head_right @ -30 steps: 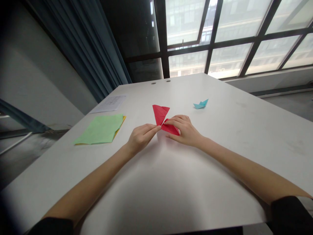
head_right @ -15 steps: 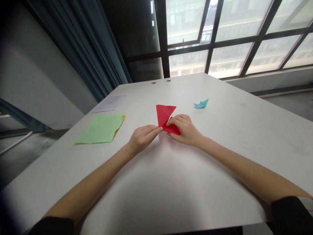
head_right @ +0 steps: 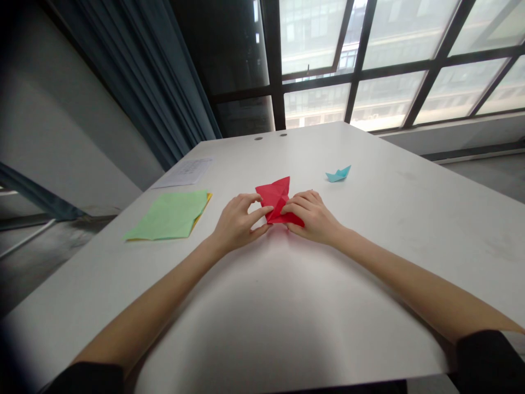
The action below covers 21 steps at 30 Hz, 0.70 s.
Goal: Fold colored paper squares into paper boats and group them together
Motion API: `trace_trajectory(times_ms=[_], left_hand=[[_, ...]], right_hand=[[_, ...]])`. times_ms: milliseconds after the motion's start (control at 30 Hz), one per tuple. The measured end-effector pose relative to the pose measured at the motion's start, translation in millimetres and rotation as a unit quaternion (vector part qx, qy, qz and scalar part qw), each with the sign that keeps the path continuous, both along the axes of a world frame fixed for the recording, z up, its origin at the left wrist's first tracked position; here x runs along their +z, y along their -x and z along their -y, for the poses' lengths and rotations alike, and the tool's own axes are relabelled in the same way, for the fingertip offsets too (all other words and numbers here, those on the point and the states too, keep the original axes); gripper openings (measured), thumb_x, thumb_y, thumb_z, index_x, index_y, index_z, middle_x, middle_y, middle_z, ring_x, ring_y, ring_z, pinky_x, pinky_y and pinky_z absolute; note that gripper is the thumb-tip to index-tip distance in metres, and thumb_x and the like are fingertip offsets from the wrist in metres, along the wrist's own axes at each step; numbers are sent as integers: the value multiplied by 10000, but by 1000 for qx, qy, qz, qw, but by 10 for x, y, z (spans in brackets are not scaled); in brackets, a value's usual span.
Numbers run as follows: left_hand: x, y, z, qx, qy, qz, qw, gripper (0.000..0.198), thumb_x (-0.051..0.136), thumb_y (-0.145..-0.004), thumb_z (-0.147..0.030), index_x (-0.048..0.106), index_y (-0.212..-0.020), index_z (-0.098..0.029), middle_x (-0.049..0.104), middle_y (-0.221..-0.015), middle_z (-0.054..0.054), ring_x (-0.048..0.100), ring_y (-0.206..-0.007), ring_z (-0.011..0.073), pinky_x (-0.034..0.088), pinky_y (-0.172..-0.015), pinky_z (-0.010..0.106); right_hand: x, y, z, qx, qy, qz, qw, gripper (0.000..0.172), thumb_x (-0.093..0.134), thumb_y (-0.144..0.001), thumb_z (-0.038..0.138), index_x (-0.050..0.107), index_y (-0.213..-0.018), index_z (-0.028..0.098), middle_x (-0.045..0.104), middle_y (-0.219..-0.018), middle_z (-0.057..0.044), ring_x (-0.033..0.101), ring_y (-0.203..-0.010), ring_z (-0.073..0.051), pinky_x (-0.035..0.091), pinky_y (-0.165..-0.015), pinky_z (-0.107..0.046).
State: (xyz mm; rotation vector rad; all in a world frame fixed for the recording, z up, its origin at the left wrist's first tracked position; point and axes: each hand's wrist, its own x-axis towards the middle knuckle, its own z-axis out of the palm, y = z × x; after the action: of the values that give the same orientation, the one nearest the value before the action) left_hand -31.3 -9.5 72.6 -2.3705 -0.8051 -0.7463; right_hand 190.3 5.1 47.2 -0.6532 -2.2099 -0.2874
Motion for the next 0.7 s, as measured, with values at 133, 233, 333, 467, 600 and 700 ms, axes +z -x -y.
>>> trace_trajectory(times_ms=[133,233,333,467,600,700], left_hand=[[4,12,-5,-5,15,-20,1000,201,530,-808,-371,595,-818,-181,591,-990,99,516,-912,218,406,-737,342],[-4,14,-8,-8,32,1,999,247,536,-800,-408,579,-872,-176,611,-969,89,519,-919,220,400,-770,350],[-1,20,-13,-18,60,37,997,320,560,-776,-437,557,-930,-157,628,-953,96,538,-918,221,412,-780,354],[-3,27,-19,-31,90,77,992,257,585,-760,-411,562,-811,-160,646,-985,110,560,-976,232,426,-816,366],[-29,7,-6,-41,110,113,987,230,616,-740,-388,558,-679,-174,676,-941,94,586,-988,236,437,-839,377],[-53,-15,6,-53,115,140,982,236,626,-734,-398,559,-689,-176,691,-841,70,609,-954,226,454,-817,361]], right_hand=[[17,-22,-1,-1,-4,6,1000,152,586,-757,222,569,-908,218,655,-895,-57,561,-916,-218,399,-815,-388],[26,-39,-8,-1,-7,0,1000,169,597,-754,223,564,-919,217,656,-895,-53,562,-920,-218,399,-819,-388],[29,-48,-16,-7,2,-12,1000,183,603,-749,222,560,-927,216,653,-891,-49,565,-900,-214,401,-819,-387],[34,-45,-13,-14,16,-27,999,177,597,-746,218,555,-918,218,651,-883,-47,568,-884,-213,402,-822,-390],[51,-25,8,-14,20,-40,999,180,593,-741,206,546,-914,219,651,-863,-43,573,-857,-208,403,-816,-391],[68,-6,24,-10,19,-45,999,187,591,-738,202,539,-918,219,650,-852,-42,577,-834,-204,405,-807,-389]])
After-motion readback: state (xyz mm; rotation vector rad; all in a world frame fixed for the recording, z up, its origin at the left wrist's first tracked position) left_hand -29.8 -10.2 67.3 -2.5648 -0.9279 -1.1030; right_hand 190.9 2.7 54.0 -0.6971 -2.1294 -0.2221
